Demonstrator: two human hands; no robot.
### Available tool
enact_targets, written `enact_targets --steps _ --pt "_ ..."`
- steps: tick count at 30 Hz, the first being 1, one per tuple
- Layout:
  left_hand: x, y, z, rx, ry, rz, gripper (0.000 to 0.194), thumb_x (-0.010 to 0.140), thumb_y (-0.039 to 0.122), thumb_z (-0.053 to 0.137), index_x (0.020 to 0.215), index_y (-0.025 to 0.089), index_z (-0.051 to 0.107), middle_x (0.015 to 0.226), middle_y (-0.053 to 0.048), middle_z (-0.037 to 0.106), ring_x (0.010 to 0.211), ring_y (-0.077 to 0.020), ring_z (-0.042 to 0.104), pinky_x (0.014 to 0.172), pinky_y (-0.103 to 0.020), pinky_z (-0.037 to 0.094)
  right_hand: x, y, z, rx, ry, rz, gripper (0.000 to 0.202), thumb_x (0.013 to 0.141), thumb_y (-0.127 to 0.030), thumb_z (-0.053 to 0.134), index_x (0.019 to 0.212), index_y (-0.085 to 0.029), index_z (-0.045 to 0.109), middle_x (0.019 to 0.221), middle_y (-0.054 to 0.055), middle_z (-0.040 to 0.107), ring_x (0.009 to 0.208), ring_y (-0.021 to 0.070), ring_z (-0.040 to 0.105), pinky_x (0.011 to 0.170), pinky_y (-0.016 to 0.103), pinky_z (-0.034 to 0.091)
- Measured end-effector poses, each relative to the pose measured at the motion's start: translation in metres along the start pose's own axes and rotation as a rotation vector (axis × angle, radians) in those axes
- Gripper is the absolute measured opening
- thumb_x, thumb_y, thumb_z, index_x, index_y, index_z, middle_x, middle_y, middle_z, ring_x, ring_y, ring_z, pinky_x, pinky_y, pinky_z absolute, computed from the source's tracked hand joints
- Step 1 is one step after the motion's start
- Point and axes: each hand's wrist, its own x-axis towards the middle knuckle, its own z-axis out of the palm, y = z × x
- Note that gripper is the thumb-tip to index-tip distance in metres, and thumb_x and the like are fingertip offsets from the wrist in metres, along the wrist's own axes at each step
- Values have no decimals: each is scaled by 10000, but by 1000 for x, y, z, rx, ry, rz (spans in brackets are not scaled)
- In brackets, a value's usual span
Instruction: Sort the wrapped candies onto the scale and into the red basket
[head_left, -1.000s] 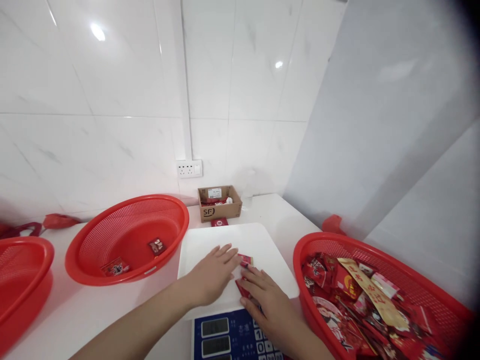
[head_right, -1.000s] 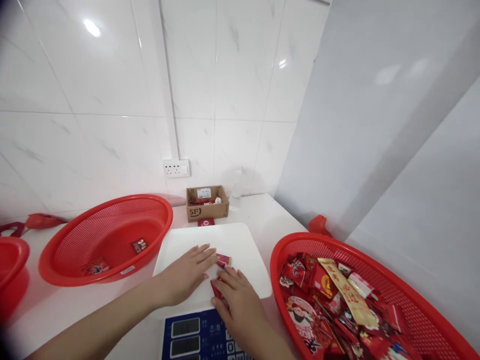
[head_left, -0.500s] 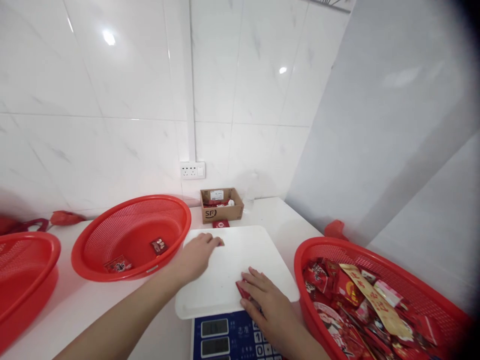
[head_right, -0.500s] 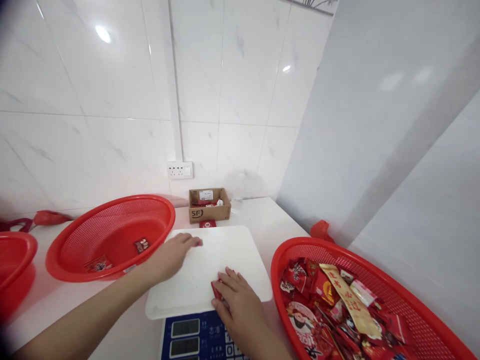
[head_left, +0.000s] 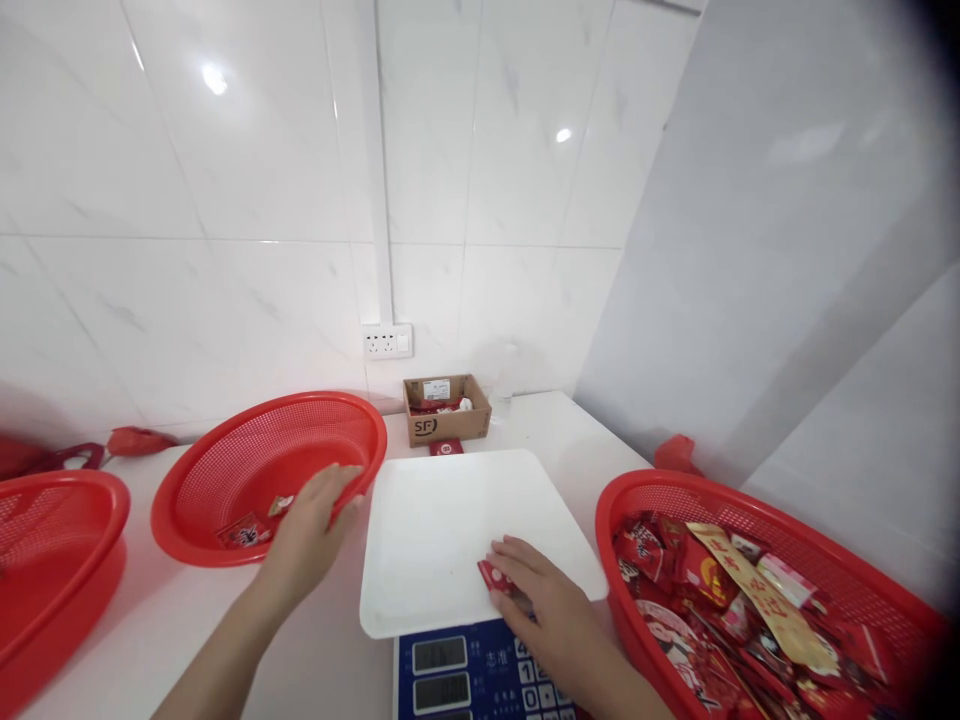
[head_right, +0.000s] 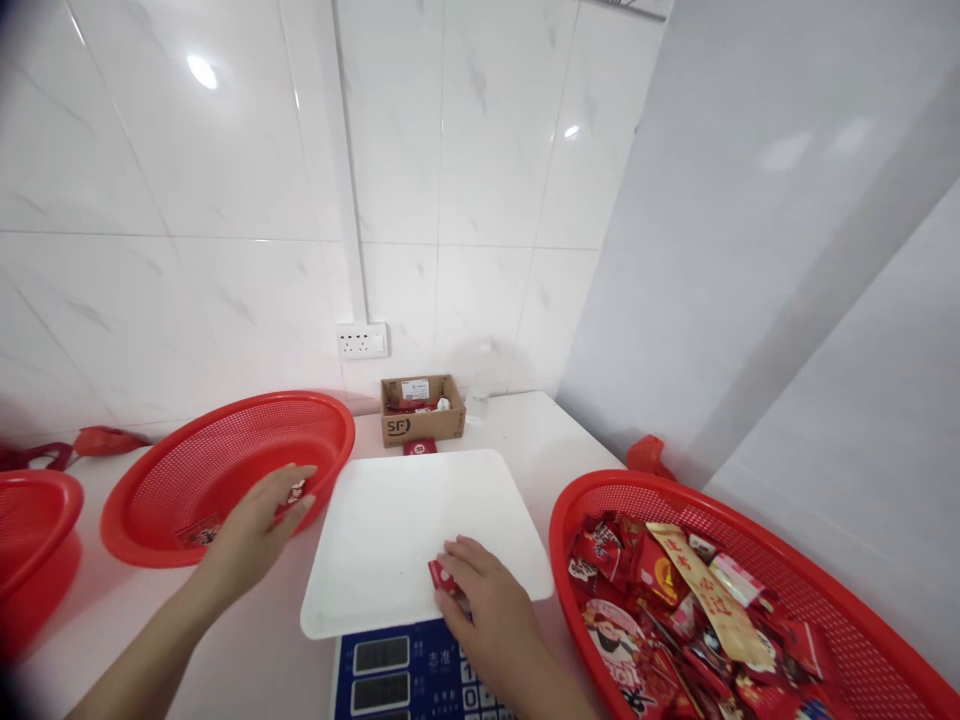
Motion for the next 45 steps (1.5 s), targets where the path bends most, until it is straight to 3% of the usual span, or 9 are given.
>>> enact_targets --steps 7,13,17,20,24,28,31,36,45 --pt "-26 58 27 -406 -209 241 332 897 299 448 1208 256 556 1282 -59 581 1240 -224 476 1038 -416 391 16 2 9 98 202 -35 330 809 -130 460 1037 -193 690 1228 104 586 1157 255 504 1005 462 415" --pt "-33 83 36 -703 -363 131 489 885 389 489 1334 224 392 1273 -107 567 1174 -242 517 992 -431 403 19 -21 0 231 313 -91 265 891 -268 460 1055 -244 668 1309 91 494 1157 241 504 895 403 513" --pt "-37 96 24 -1007 -452 158 314 915 437 426 1054 177 534 968 -65 647 878 -183 595 782 -317 469 11 -43 -5 259 342 -258 263 926 -282 436 1097 -285 636 1280 69 514 1159 218 506 919 380 501" --pt "-39 98 17 -1141 -480 141 286 920 426 419 898 168 541 822 -20 594 768 -146 547 718 -280 449 7 -51 -2 276 318 -285 277 938 -276 408 1135 -289 603 1298 72 501 1182 221 491 923 379 498" --pt "-45 94 18 -1163 -414 106 270 926 398 412 829 174 528 805 -17 594 776 -149 547 731 -279 435 6 -51 4 286 346 -141 347 915 -360 446 1245 -258 483 1394 99 393 1256 250 413 934 395 477" --pt "-51 90 15 -1022 -342 84 280 929 395 405 774 190 513 756 3 606 715 -137 543 670 -254 411 7 -50 5 395 243 28 331 845 -479 534 1049 -218 514 995 72 624 891 220 607 773 355 507" --pt "-53 87 14 -1056 -421 97 337 914 456 419 760 179 532 731 -1 599 707 -137 547 670 -250 413 6 -55 0 501 126 43 268 829 -485 568 820 -222 514 707 -3 603 661 170 575 625 291 470" --pt "-56 81 20 -1298 -667 128 500 850 618 415 785 145 564 729 -39 592 733 -168 588 704 -291 455 0 -63 -3 715 -49 -104 234 878 -442 529 809 -219 536 632 -29 571 599 140 548 577 259 432" --pt "-65 80 11 -1131 -617 166 501 916 536 345 735 158 620 788 -51 648 780 -172 596 770 -285 463 -4 -62 2 779 -92 -7 357 915 -495 424 759 -203 560 631 -4 611 584 135 557 539 243 427"
